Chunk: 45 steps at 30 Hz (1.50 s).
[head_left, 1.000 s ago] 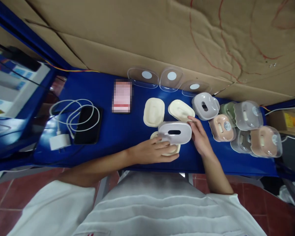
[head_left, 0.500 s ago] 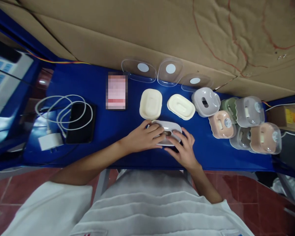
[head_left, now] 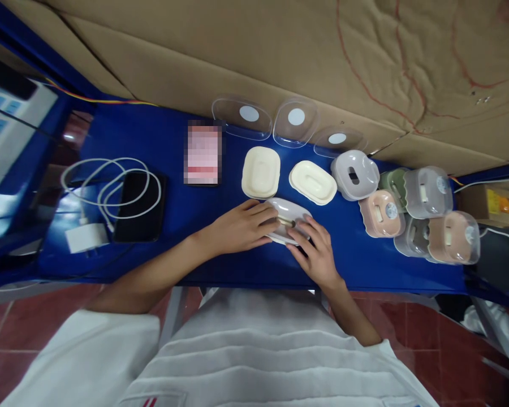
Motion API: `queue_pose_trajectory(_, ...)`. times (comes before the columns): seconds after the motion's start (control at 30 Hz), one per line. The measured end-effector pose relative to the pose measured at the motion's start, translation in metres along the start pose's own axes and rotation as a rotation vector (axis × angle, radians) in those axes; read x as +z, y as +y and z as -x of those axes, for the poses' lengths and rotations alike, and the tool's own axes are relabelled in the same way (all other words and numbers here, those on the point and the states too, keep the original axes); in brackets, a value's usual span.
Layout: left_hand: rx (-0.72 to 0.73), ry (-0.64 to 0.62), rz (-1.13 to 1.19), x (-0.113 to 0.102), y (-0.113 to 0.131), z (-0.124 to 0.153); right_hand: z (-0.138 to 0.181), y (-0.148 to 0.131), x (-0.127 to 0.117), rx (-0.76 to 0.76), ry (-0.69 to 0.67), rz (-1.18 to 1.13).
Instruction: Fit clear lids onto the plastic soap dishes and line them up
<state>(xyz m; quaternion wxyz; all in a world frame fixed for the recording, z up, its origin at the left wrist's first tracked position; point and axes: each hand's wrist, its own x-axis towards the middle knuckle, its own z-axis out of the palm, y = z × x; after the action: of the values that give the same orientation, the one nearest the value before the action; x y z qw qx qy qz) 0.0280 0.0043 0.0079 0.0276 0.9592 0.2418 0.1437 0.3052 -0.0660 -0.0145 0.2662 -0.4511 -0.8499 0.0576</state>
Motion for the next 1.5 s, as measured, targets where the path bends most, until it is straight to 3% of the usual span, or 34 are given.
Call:
queue_pose_trajectory(0.2,0.001,-0.012,-0.003,0.001,0.004,0.0,0.004,-0.001,-0.005,-0.101,-0.11,0.029)
queue_pose_trajectory(0.3,0.0,0.023,0.053,0.001,0.005,0.0,-0.016,0.011,-0.019,-0.155,-0.152,0.054)
queue_pose_trajectory(0.43,0.012,0.046,0.057,0.001,0.004,0.001,-0.093,0.039,-0.032,-0.047,-0.041,0.191)
queue_pose_trajectory(0.6,0.013,0.06,0.074,0.003,0.002,0.002,-0.207,0.063,-0.01,0.026,0.02,0.378)
queue_pose_trajectory(0.73,0.012,0.048,0.065,0.003,0.0,0.003,-0.245,0.071,0.002,0.077,0.068,0.366)
queue_pose_trajectory(0.8,0.015,0.027,0.052,0.002,0.0,0.003,-0.241,0.072,-0.005,0.124,0.057,0.373)
queue_pose_trajectory(0.9,0.017,0.033,0.034,-0.003,0.001,0.003,-0.207,0.07,-0.026,0.093,0.028,0.315)
queue_pose_trajectory(1.0,-0.022,0.124,0.009,-0.009,0.004,0.004,-0.149,0.063,-0.042,-0.022,-0.009,0.15)
queue_pose_trajectory(1.1,-0.064,0.223,-0.022,-0.012,0.007,0.005,-0.084,0.052,-0.042,-0.02,-0.046,0.064)
queue_pose_trajectory(1.2,-0.087,0.191,0.025,-0.008,0.007,0.004,-0.034,0.042,-0.033,-0.034,0.009,-0.017)
queue_pose_trajectory(1.37,-0.128,0.079,0.201,0.006,0.002,0.001,-0.001,0.028,-0.022,-0.063,-0.104,-0.121)
queue_pose_trajectory(1.5,-0.138,0.078,0.315,0.013,0.0,0.001,0.014,0.019,-0.012,-0.008,-0.144,-0.079)
